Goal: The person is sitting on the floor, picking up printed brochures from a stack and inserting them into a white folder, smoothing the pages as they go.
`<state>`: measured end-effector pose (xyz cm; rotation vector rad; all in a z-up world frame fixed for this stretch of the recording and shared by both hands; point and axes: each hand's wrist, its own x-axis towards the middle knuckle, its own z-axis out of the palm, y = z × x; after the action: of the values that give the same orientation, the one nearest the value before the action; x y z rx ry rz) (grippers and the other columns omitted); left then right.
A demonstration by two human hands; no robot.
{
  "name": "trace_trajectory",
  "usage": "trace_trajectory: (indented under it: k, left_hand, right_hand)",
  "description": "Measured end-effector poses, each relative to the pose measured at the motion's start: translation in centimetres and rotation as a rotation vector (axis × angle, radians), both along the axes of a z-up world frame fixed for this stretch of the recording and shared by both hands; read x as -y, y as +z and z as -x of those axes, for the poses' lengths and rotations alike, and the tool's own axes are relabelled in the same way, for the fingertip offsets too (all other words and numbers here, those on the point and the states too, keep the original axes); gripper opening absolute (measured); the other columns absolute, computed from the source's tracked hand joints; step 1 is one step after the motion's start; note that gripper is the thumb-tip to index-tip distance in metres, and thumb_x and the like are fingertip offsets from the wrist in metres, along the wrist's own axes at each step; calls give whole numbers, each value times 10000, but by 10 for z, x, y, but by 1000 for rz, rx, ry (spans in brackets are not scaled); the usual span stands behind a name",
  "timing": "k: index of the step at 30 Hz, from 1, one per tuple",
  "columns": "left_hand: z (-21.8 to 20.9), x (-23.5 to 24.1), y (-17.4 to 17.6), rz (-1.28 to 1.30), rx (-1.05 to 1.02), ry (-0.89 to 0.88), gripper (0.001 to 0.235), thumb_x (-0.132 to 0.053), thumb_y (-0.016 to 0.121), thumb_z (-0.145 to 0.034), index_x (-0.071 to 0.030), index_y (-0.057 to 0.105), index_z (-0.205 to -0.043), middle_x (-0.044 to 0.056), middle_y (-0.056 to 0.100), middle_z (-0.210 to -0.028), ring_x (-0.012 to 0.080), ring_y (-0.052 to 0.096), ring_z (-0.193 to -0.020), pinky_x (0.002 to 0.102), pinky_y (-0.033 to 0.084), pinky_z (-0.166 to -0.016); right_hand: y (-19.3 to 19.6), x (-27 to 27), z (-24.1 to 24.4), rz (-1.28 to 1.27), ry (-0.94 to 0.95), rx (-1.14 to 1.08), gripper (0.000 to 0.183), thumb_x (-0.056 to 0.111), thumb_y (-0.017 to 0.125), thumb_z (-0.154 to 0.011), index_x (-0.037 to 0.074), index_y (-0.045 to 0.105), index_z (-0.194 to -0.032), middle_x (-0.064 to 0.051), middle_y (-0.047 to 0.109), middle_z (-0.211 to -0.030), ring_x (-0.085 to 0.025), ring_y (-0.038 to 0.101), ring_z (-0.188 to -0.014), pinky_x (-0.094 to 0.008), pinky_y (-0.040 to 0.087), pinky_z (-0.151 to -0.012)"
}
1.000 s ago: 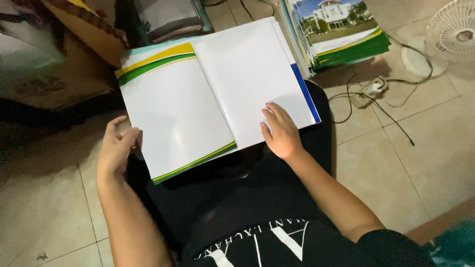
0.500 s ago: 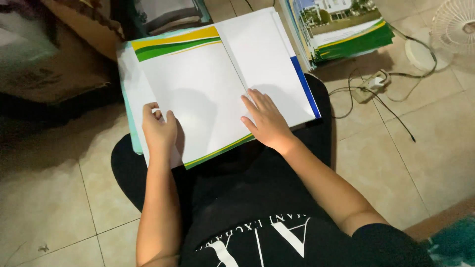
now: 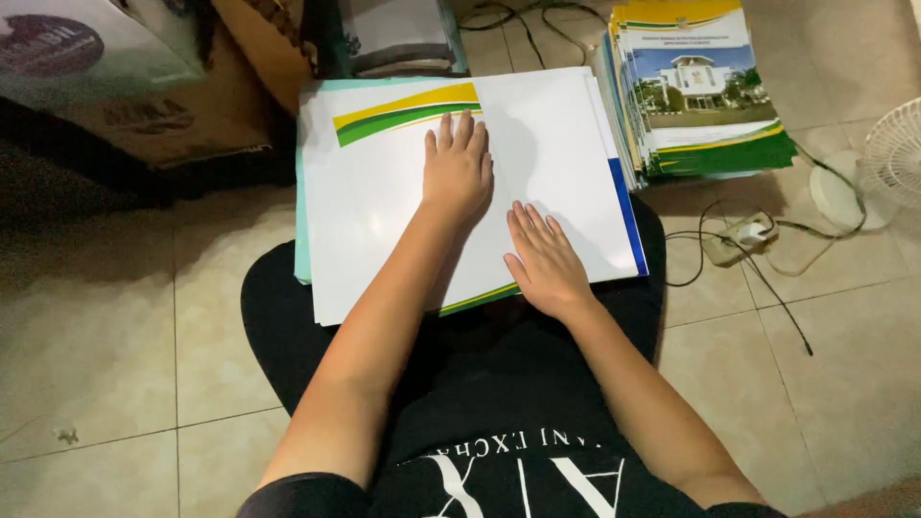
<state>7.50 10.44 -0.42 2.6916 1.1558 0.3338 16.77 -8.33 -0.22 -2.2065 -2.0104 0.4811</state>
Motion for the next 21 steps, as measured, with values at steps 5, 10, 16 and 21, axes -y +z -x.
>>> trace_trajectory:
  k: [5, 10, 16, 21]
  left_hand:
    - [2, -4, 8, 135, -214, -21, 601, -345, 203, -1073, -163, 262, -1643, 94, 208, -1720, 335, 113, -1592, 536, 68, -1267]
    - [3, -3, 10, 136, -216, -23, 604, -311, 184, -1067, -143, 250, -1642, 88, 191, -1722, 340, 93, -1590, 528, 74, -1262]
    - [5, -2, 12, 118, -233, -20, 615, -223, 178, -1042, -62, 232, -1633, 104, 199, -1718, 314, 116, -1588, 503, 92, -1247]
    - [2, -7, 5, 172, -216, -17, 619, -183, 159, -1049, -8, 142, -1643, 141, 98, -1736, 311, 65, -1603, 503, 64, -1282]
  right_hand:
    - [-2, -21, -15, 27, 17, -41, 583, 268, 287, -1087, 33, 221, -1616, -163, 162, -1697, -297, 133, -1566, -471, 71, -1256]
    - [2, -98, -30, -29, -21, 8, 550, 210, 282, -1098, -10, 258, -1601, -181, 183, -1690, -299, 148, -1569, -454, 96, -1264]
    - [11, -103, -22, -57, -26, 26, 546, 198, 290, -1100, 2, 252, -1608, -169, 178, -1694, -292, 145, -1571, -451, 98, -1268]
    - [21, -40, 0, 9, -64, -21, 553, 191, 267, -1083, -35, 266, -1587, -215, 196, -1679, -320, 151, -1566, -457, 93, -1262]
